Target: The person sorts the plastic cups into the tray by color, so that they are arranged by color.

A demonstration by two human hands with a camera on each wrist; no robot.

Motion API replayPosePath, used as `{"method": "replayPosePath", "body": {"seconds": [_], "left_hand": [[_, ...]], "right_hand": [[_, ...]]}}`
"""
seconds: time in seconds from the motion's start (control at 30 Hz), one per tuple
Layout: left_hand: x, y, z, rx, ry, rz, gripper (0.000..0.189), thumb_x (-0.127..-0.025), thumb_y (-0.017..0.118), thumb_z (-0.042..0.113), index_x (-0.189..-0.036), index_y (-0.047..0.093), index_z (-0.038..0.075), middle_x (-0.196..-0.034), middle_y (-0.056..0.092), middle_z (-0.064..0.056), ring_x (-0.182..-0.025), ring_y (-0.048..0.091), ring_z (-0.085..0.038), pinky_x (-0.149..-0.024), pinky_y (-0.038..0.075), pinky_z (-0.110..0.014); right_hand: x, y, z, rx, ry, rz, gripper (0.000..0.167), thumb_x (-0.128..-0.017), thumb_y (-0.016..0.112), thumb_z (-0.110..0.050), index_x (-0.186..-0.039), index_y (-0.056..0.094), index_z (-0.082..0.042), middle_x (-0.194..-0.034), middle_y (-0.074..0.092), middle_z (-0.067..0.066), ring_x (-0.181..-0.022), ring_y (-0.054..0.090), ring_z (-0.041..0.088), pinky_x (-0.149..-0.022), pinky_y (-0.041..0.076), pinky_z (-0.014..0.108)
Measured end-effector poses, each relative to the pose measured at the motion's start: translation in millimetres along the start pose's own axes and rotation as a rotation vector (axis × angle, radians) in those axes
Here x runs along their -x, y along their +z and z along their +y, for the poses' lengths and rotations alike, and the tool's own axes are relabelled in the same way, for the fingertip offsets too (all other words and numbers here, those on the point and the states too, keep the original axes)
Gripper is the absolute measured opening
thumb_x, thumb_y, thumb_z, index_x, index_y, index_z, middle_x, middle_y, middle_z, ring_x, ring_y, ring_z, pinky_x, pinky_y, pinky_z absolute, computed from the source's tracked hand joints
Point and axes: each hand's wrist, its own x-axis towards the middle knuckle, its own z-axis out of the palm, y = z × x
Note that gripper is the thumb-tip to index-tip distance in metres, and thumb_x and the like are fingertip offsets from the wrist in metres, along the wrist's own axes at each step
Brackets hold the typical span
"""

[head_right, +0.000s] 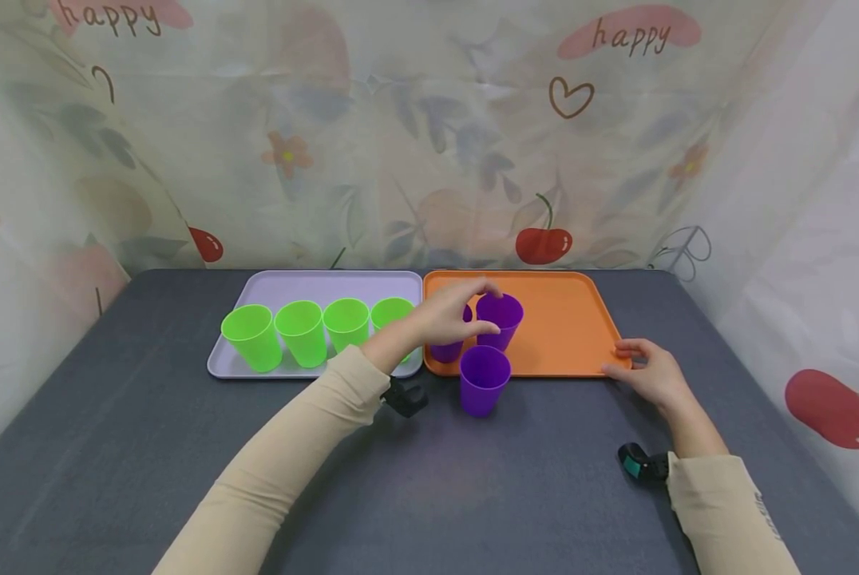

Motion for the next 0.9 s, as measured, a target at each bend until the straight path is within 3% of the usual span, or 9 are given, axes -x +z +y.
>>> {"method": "replayPosePath", "body": {"seconds": [0.1, 0.5, 0.9], "left_hand": [[-1.0, 3.1, -2.0, -0.030, -0.012, -0.002, 0.050, -0.084, 0.067, 0.037, -0.125, 0.050, 0.014, -0.128, 0.058, -0.001, -0.124, 0.050, -0.015, -0.105, 0.038, -0.036], [-1.2, 9.3, -5.5, -0.116, -0.061, -0.006, 0.050, -0.085, 0.064, 0.042, -0.126, 0.049, 0.016, -0.128, 0.059, 0.000, -0.120, 0.052, -0.018, -0.103, 0.035, -0.041], [-0.2, 8.5, -5.4, -0.120, -0.090, -0.016, 0.054, -0.085, 0.063, 0.045, -0.129, 0.048, 0.017, -0.129, 0.059, 0.000, -0.121, 0.051, -0.018, -0.104, 0.034, -0.041]], "right_hand": [[-0.3, -0.7, 0.3, 0.003, 0.001, -0.002, 0.069, -0.090, 0.059, -0.039, -0.135, 0.036, 0.008, -0.135, 0.039, 0.033, -0.121, 0.040, 0.049, -0.093, 0.040, 0.056], [-2.5, -0.9, 1.8, 0.020, -0.001, 0.001, 0.069, -0.089, 0.059, -0.039, -0.135, 0.036, 0.008, -0.135, 0.040, 0.034, -0.120, 0.041, 0.049, -0.093, 0.041, 0.055], [-1.2, -0.9, 0.2, 0.014, 0.000, -0.007, 0.070, -0.089, 0.059, -0.041, -0.135, 0.036, 0.007, -0.136, 0.040, 0.033, -0.122, 0.039, 0.047, -0.092, 0.040, 0.055]]}}
